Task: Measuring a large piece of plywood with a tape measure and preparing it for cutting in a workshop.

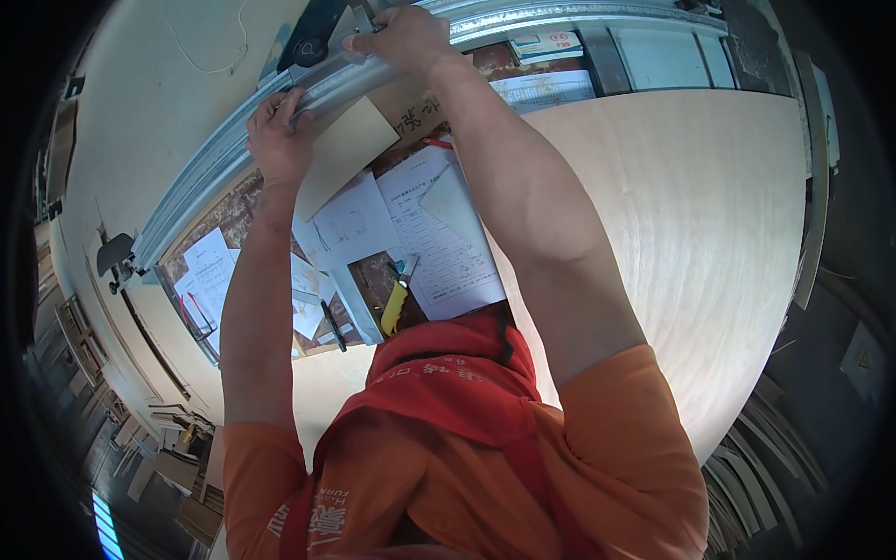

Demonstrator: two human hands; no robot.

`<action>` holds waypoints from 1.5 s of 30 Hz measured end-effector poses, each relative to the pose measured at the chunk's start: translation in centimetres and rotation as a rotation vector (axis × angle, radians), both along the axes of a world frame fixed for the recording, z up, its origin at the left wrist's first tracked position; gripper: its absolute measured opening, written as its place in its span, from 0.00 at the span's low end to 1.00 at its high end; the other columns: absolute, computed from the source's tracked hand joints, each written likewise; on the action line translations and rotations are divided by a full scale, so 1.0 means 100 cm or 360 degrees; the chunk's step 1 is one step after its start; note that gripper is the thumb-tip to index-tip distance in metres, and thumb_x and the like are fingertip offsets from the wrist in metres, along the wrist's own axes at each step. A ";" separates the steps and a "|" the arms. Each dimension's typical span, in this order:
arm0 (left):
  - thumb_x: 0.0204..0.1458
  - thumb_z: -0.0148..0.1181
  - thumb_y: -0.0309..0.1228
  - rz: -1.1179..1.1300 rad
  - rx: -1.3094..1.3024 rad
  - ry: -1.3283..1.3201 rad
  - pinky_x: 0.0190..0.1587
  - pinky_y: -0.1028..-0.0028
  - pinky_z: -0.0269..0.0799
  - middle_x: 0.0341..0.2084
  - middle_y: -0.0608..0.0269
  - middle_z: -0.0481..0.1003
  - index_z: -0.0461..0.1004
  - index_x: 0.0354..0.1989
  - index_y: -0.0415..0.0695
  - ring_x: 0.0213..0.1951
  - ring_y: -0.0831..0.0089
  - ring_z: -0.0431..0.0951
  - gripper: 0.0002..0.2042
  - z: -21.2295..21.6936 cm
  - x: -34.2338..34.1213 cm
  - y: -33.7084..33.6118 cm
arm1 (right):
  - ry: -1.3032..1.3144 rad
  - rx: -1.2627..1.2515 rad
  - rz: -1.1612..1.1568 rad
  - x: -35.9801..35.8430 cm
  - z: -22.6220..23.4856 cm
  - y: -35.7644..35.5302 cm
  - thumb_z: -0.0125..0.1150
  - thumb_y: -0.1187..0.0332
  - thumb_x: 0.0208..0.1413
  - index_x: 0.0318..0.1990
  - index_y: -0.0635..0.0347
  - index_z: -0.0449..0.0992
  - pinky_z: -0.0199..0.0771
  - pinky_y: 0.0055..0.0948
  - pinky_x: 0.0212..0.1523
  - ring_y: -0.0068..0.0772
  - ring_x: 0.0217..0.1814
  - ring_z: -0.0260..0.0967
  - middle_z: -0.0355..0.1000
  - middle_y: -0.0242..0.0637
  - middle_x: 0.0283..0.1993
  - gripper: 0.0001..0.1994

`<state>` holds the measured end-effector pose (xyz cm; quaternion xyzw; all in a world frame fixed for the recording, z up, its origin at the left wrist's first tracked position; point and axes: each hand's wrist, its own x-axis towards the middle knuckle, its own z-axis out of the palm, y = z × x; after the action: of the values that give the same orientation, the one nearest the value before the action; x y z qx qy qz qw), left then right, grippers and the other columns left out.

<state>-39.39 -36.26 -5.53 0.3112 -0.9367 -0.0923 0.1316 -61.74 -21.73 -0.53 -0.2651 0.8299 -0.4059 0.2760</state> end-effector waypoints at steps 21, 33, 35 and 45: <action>0.54 0.67 0.39 -0.0055 -0.0032 -0.0067 0.60 0.52 0.67 0.56 0.63 0.74 0.79 0.60 0.62 0.61 0.57 0.71 0.22 0.008 -0.003 0.000 | 0.0123 0.0145 -0.0015 -0.006 -0.025 -0.010 0.71 0.32 0.45 0.59 0.57 0.81 0.69 0.34 0.66 0.41 0.56 0.79 0.81 0.43 0.54 0.42; 0.60 0.62 0.52 0.0035 0.0227 -0.0205 0.47 0.54 0.79 0.34 0.52 0.83 0.80 0.53 0.44 0.41 0.49 0.84 0.25 0.102 -0.093 0.011 | 0.0120 0.0297 0.0067 -0.008 -0.012 -0.007 0.65 0.33 0.48 0.56 0.51 0.84 0.63 0.39 0.66 0.44 0.62 0.76 0.82 0.41 0.53 0.36; 0.60 0.62 0.53 0.0022 0.0114 -0.0448 0.47 0.54 0.79 0.32 0.52 0.83 0.81 0.52 0.44 0.41 0.49 0.84 0.24 0.107 -0.107 0.010 | 0.0144 0.0297 0.0056 -0.008 -0.009 -0.008 0.66 0.33 0.48 0.56 0.51 0.84 0.62 0.39 0.66 0.44 0.62 0.75 0.82 0.41 0.53 0.36; 0.64 0.52 0.55 -0.1199 0.0214 -0.0132 0.49 0.54 0.77 0.37 0.45 0.83 0.78 0.56 0.45 0.47 0.46 0.83 0.26 0.114 -0.097 -0.025 | 0.0205 0.0200 -0.0003 -0.009 -0.015 -0.006 0.68 0.36 0.46 0.49 0.53 0.86 0.58 0.37 0.66 0.41 0.59 0.76 0.82 0.40 0.50 0.33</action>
<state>-49.13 -38.76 5.83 -0.0434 -0.9817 -0.1828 0.0297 -62.62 -22.33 -2.02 -0.2720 0.8700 -0.3355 0.2379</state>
